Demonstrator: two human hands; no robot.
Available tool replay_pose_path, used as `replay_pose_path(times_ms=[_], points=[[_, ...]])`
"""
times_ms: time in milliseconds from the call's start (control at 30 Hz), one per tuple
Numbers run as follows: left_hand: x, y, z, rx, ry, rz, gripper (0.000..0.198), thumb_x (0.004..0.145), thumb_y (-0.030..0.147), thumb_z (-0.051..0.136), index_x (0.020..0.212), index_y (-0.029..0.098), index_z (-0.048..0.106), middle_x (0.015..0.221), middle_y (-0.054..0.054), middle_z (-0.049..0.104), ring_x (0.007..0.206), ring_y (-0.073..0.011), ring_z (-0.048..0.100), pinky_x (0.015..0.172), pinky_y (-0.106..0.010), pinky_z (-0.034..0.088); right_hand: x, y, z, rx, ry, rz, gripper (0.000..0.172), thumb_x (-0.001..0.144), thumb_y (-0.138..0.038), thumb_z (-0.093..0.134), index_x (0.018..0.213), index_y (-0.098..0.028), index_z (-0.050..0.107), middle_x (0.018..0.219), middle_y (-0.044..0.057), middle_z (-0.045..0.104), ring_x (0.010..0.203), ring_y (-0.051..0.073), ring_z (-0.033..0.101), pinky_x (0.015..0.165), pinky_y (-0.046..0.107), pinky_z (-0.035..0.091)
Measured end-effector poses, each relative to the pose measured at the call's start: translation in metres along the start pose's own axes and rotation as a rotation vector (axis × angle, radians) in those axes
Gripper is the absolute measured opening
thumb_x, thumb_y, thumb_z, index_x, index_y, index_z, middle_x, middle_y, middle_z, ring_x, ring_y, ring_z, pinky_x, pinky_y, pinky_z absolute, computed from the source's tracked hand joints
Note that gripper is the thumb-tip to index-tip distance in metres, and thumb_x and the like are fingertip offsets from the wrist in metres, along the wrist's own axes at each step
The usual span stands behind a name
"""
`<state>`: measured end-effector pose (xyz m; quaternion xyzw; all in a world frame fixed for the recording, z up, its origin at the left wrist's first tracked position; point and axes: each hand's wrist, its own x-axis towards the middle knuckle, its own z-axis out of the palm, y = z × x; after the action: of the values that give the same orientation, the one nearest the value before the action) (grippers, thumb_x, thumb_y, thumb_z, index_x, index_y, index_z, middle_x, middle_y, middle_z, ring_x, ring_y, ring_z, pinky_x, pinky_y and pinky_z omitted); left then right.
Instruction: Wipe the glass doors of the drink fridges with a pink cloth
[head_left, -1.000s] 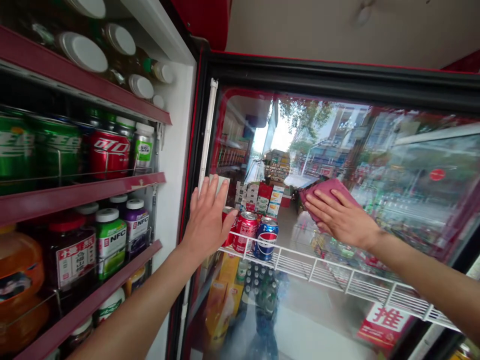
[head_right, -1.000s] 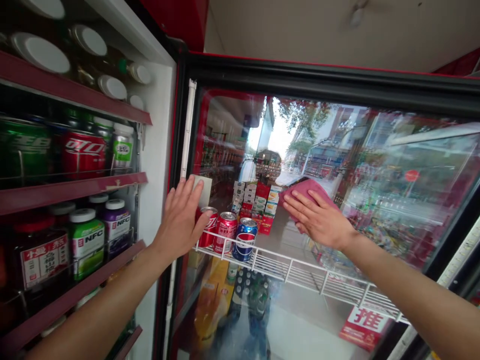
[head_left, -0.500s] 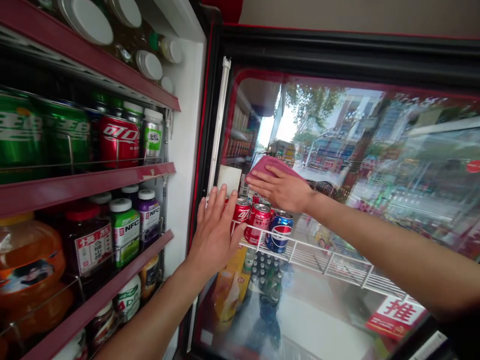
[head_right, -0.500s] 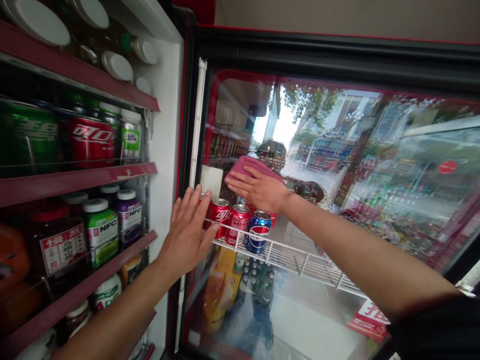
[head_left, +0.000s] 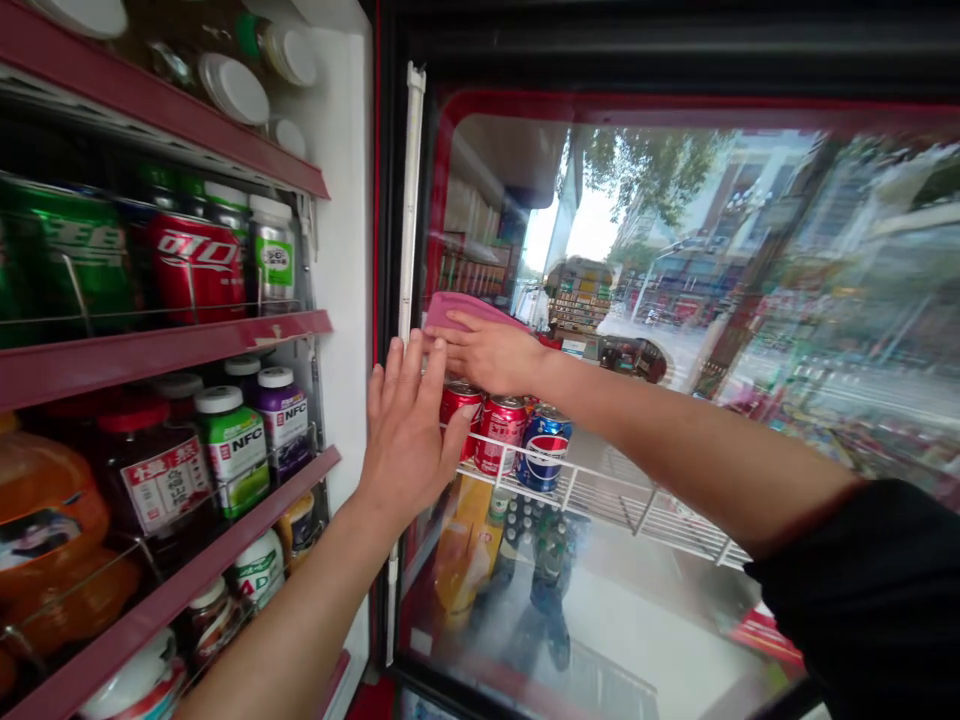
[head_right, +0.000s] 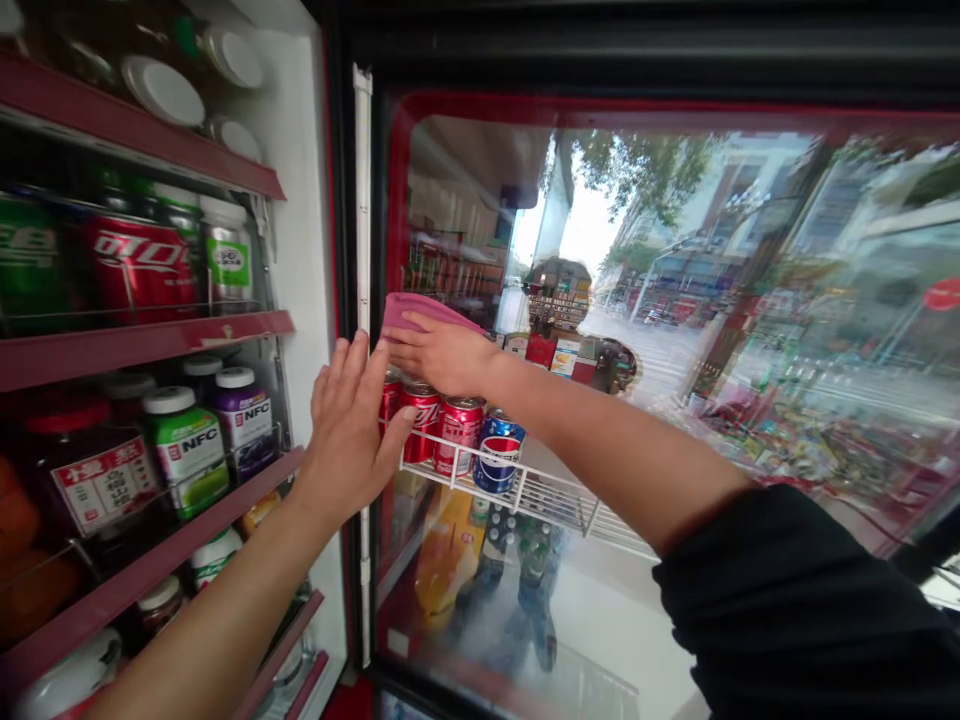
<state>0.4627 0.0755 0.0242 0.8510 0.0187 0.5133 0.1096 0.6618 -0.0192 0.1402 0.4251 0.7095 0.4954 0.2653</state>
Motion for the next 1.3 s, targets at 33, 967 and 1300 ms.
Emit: replay_pose_path(times_ms=[33, 967, 1300], points=[[0.0, 0.005, 0.002, -0.003, 0.001, -0.005, 0.079, 0.112, 0.049, 0.048, 0.18, 0.018, 0.021, 0.188, -0.019, 0.017, 0.177, -0.0378, 0.01, 0.14, -0.066, 0.015, -0.011, -0.002, -0.003, 0.014, 0.011, 0.023, 0.047, 0.107, -0.023, 0.045, 0.148, -0.017, 0.069, 0.159, 0.007, 0.069, 0.156, 0.025, 0.056, 0.14, 0.056, 0.027], [-0.037, 0.142, 0.041, -0.211, -0.018, 0.007, 0.086, 0.111, 0.044, 0.055, 0.182, 0.03, 0.008, 0.191, -0.013, 0.007, 0.177, -0.0383, 0.006, 0.14, -0.069, 0.015, -0.284, -0.073, -0.139, 0.179, -0.239, 0.371, 0.08, 0.111, -0.025, 0.051, 0.181, -0.021, 0.014, 0.184, 0.001, 0.033, 0.174, 0.019, 0.022, 0.147, 0.049, 0.01], [-0.038, 0.146, 0.048, -0.223, -0.063, 0.029, 0.089, 0.109, 0.046, 0.056, 0.182, 0.028, 0.008, 0.191, -0.011, 0.005, 0.177, -0.0394, 0.005, 0.141, -0.069, 0.013, -0.181, -0.064, -0.092, 0.183, -0.269, 0.41, 0.074, 0.101, -0.017, 0.044, 0.175, -0.015, 0.036, 0.185, 0.009, 0.032, 0.175, 0.024, 0.02, 0.145, 0.057, 0.009]])
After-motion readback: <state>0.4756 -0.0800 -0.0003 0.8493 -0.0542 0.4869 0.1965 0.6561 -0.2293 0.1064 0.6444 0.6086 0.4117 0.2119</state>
